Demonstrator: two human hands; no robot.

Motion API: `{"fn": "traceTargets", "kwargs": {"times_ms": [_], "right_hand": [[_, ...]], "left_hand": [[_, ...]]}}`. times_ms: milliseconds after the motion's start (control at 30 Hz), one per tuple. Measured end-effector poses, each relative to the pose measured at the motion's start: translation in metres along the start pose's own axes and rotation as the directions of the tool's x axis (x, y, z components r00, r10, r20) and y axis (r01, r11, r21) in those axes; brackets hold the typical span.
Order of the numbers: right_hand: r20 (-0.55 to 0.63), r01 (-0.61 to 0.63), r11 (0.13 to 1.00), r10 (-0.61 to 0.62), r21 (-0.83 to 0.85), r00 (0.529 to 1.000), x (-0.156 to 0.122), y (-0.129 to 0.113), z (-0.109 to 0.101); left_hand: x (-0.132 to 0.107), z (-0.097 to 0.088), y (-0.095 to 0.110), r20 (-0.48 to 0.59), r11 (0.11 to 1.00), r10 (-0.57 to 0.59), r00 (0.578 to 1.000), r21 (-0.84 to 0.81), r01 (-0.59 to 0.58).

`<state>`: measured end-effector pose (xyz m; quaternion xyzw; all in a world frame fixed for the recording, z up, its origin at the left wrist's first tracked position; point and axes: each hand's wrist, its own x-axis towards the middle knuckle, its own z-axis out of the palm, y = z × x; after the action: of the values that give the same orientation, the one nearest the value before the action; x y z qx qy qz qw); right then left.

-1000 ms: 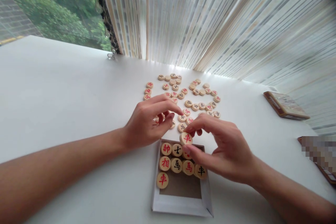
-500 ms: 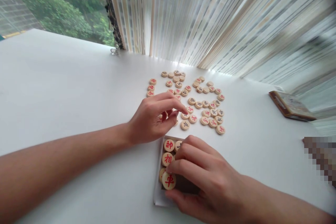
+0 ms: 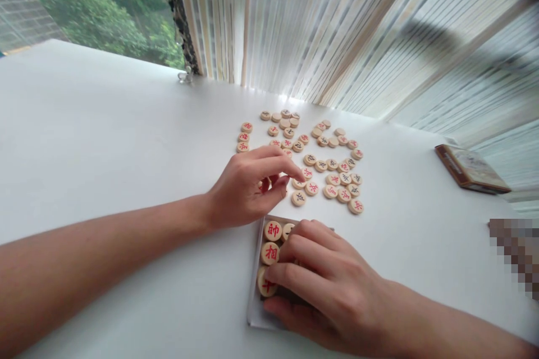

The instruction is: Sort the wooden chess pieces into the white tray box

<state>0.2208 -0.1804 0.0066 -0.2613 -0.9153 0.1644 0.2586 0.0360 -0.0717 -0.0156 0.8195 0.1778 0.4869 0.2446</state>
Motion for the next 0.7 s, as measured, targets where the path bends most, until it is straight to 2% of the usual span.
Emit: {"fn": "traceTargets", "kwargs": {"times_ms": [700], "right_hand": [[-0.008, 0.012, 1.0, -0.012, -0.008, 1.0, -0.0002, 0.0013, -0.001]], "left_hand": [[0.0004, 0.0004, 0.0003, 0.014, 1.0, -0.007, 1.0, -0.004, 0.007]]}}
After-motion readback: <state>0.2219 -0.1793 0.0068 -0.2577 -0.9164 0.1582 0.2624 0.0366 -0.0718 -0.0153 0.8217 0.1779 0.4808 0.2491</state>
